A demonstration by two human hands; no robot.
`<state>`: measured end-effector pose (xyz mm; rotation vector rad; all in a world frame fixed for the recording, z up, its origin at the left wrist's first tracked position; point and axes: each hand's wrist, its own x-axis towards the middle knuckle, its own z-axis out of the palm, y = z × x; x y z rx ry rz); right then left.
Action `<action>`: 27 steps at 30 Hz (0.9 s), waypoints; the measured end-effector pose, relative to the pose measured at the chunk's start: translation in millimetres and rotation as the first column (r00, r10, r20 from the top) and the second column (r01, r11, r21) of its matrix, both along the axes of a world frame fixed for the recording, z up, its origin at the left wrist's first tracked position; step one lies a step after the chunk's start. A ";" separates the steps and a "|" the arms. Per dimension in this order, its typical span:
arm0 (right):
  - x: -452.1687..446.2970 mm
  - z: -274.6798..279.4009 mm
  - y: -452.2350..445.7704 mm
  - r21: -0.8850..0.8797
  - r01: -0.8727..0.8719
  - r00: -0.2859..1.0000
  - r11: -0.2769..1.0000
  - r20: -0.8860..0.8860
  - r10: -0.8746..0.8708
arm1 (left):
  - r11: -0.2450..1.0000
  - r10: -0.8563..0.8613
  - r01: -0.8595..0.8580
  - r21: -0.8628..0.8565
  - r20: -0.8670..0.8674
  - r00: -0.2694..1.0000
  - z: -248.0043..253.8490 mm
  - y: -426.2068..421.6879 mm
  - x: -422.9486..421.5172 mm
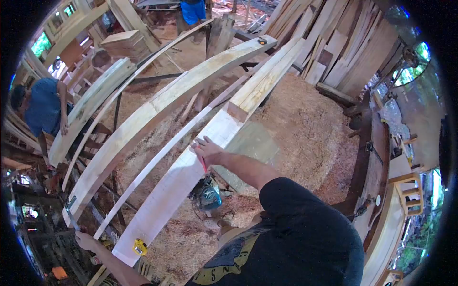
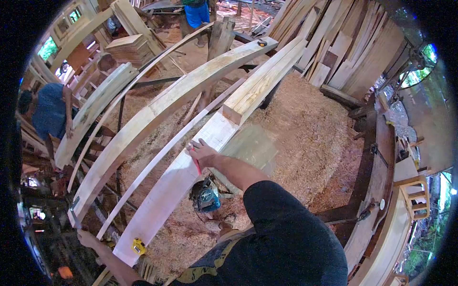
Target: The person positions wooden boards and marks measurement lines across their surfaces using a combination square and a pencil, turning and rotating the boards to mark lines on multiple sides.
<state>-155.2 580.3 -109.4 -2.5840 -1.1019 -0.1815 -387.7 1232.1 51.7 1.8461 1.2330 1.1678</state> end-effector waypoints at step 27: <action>-123.4 145.7 -456.1 0.533 0.844 0.346 0.051 -0.615 0.708 | -0.376 -0.601 0.744 -0.551 0.757 0.256 16.2 -878.8 5.3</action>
